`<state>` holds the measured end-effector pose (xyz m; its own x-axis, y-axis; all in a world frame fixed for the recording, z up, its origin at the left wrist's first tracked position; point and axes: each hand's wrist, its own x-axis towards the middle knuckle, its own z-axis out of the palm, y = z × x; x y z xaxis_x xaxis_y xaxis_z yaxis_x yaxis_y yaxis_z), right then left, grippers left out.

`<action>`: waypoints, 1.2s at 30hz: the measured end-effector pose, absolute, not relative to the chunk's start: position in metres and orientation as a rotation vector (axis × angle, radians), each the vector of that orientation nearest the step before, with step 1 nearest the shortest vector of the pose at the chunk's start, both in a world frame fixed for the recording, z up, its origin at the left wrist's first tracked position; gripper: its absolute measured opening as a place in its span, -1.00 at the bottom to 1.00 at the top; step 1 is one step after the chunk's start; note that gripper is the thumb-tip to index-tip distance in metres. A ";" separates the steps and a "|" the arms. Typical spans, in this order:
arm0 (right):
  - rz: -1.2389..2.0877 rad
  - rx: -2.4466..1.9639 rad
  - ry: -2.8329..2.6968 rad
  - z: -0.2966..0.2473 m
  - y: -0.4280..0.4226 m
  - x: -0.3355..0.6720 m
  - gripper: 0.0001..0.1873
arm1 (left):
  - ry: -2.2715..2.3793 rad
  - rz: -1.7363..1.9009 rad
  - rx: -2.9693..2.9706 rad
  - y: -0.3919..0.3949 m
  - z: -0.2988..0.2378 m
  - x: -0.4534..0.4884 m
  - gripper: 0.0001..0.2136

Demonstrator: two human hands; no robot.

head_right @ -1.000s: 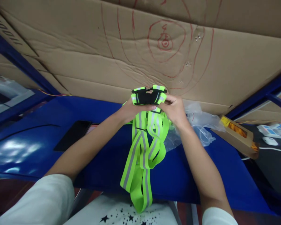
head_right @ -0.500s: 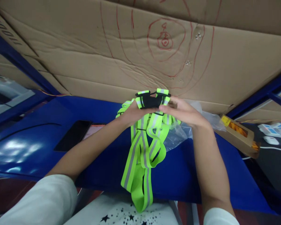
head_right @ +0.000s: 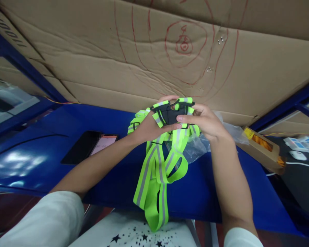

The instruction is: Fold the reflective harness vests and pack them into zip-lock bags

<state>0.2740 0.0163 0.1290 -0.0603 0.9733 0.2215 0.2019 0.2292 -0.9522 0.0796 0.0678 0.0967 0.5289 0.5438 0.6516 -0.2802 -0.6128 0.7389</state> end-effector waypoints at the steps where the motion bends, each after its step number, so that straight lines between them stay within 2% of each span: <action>1: 0.953 -1.153 -1.483 0.130 0.015 0.272 -0.60 | 0.198 1.167 1.870 0.067 0.099 0.080 -0.39; 5: 0.860 -1.062 -1.479 0.134 0.012 0.267 -0.61 | 0.139 0.993 1.571 0.065 0.100 0.085 -0.31; 13: 0.390 -1.068 -1.564 0.135 0.005 0.258 -0.67 | 0.112 0.528 1.142 0.066 0.096 0.080 -0.61; 17: 0.031 -1.020 -1.690 0.140 0.003 0.261 -0.77 | -0.018 0.424 1.143 0.070 0.102 0.076 -0.45; 20: -0.100 -1.026 -1.832 0.142 0.004 0.263 -0.67 | 0.011 0.465 1.148 0.074 0.106 0.076 -0.39; 23: -0.021 -1.121 -1.971 0.144 0.005 0.266 -0.54 | 0.115 0.528 1.145 0.079 0.105 0.075 -0.54; 26: 0.258 -1.190 -2.104 0.147 0.002 0.275 -0.46 | 0.175 0.494 1.097 0.083 0.099 0.075 -0.68; 29: 0.558 -1.171 -2.151 0.149 -0.001 0.293 -0.26 | 0.279 0.551 1.000 0.081 0.091 0.080 -0.64; 31: 0.625 -1.179 -2.095 0.148 0.000 0.302 -0.14 | 0.360 0.608 0.963 0.075 0.085 0.087 -0.59; 36: 0.618 -1.384 -2.039 0.143 0.009 0.305 -0.22 | 0.440 0.667 0.987 0.055 0.075 0.100 -0.62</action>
